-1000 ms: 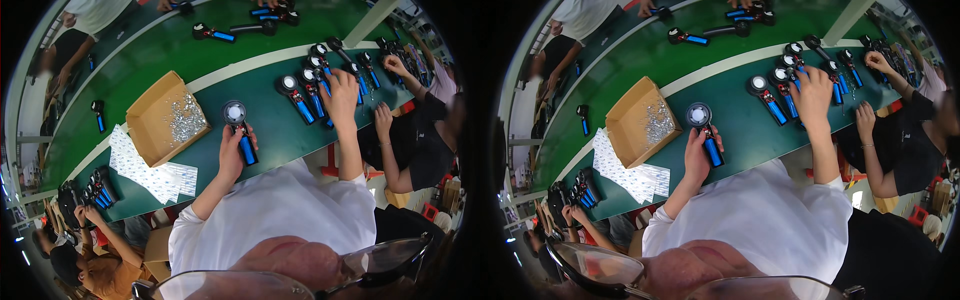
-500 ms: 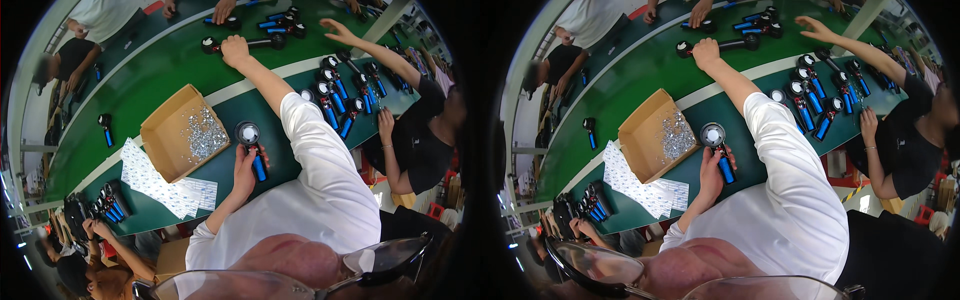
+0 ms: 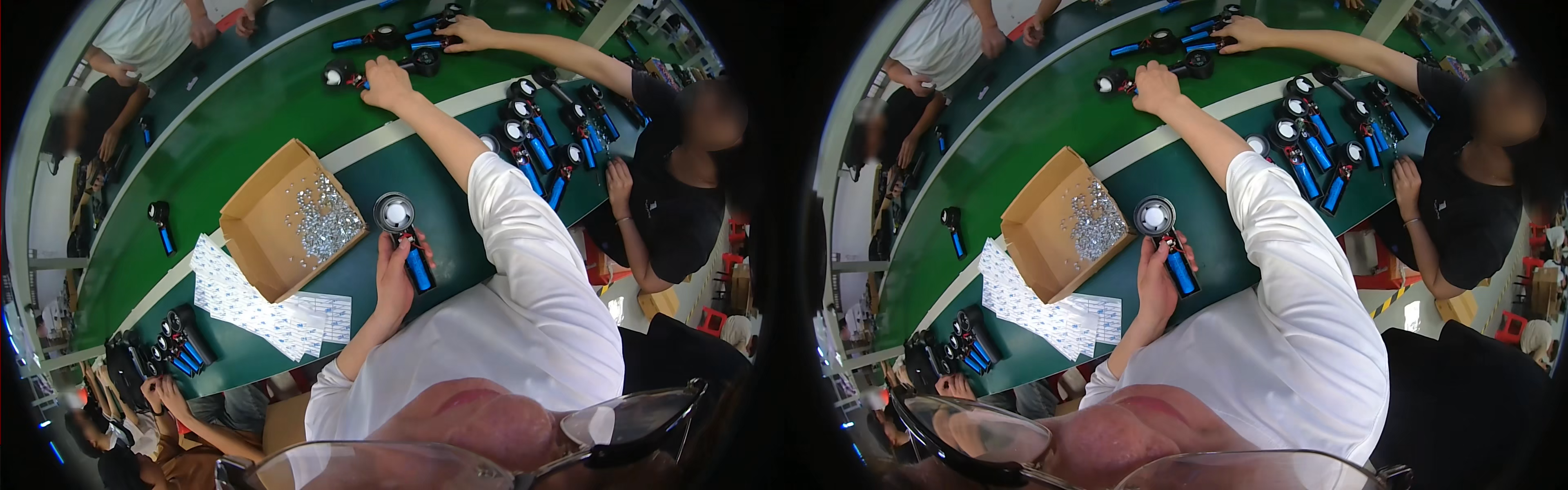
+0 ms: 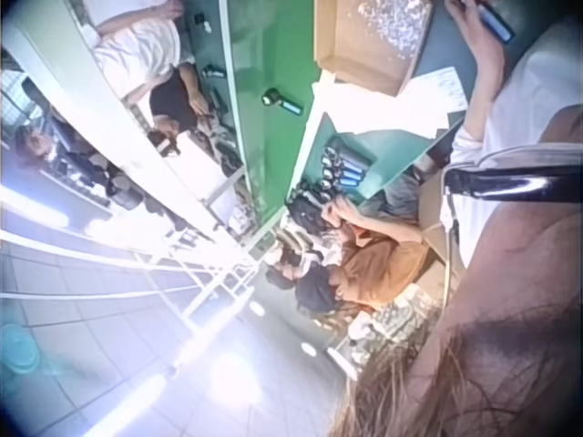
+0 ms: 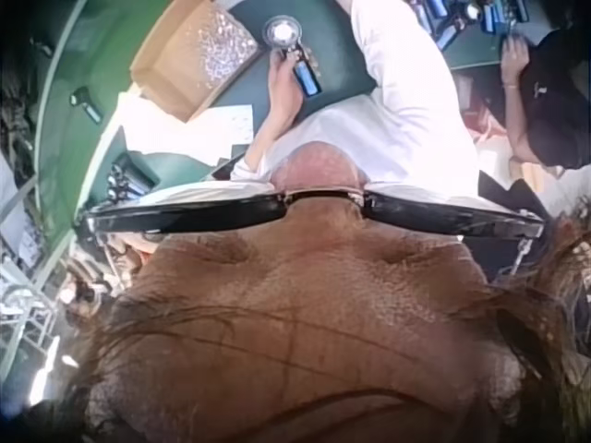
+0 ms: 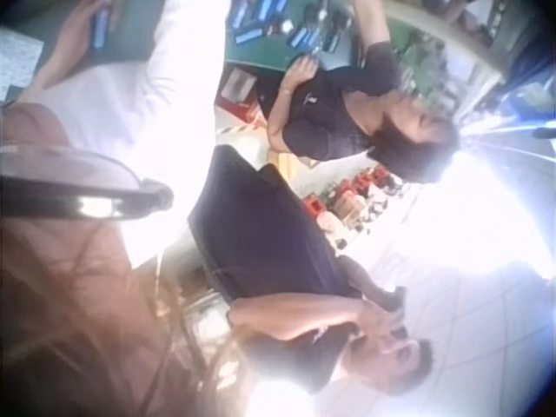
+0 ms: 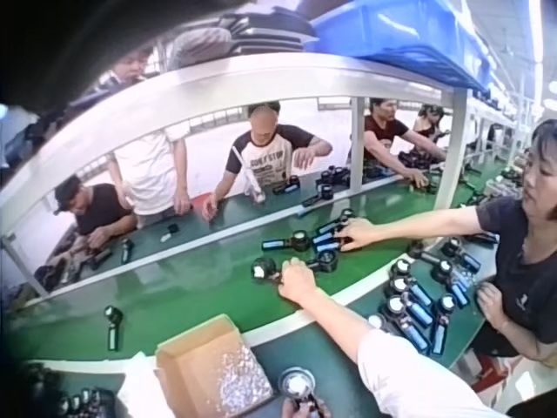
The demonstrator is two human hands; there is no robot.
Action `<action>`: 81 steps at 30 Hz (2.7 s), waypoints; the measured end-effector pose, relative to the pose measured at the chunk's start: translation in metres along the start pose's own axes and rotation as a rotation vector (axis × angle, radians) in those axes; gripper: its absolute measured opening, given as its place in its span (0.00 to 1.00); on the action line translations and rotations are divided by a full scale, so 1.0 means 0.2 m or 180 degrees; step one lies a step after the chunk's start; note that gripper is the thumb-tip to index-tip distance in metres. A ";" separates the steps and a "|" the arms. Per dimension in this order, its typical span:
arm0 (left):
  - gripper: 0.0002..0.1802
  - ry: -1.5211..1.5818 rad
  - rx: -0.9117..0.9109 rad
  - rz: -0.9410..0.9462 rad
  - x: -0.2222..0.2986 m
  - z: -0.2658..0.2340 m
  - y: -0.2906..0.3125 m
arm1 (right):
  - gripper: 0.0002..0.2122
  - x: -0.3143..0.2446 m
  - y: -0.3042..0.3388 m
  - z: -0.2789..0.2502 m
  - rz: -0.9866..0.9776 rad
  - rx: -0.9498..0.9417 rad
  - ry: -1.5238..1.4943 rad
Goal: Assembling small components into handheld electronic devices on a production line.
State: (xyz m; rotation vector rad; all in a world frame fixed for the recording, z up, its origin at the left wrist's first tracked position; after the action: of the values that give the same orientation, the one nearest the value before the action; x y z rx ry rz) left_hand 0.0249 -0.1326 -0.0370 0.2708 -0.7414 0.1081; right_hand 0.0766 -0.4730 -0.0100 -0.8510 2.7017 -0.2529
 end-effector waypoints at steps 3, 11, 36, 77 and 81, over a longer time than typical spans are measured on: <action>0.15 0.0001 0.0079 0.0055 -0.01 -0.02 0.01 | 0.23 0.02 -0.01 -0.02 0.0190 -0.0052 -0.0202; 0.15 0.0075 0.0050 0.0036 -0.02 -0.02 0.00 | 0.33 0.07 0.06 -0.17 0.0231 -0.0479 -0.0814; 0.13 -0.0097 0.0103 0.0052 -0.08 0.02 0.04 | 0.17 0.16 1.08 -0.44 -0.0747 0.0536 -0.1065; 0.13 -0.0238 0.0242 -0.0060 -0.10 -0.03 0.01 | 0.09 0.17 1.25 -0.44 -0.0488 0.0432 -0.0619; 0.13 -0.0221 0.0298 -0.0092 -0.09 -0.03 0.03 | 0.09 0.25 1.22 -0.48 0.0076 0.0506 -0.1295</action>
State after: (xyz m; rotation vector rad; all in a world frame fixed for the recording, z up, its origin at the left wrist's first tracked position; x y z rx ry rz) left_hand 0.0149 -0.1258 -0.0524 0.3759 -0.8023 0.1065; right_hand -0.1235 -0.2977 0.0081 -0.7320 2.2794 -0.2540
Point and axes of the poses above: each hand's wrist, its own y-axis away from the middle knuckle, its own z-axis out of the palm, x = y × z, the point moved 5 cm from there along -y, towards the middle knuckle, and after that the axes turned 2 degrees about y, right-handed, at the moved point
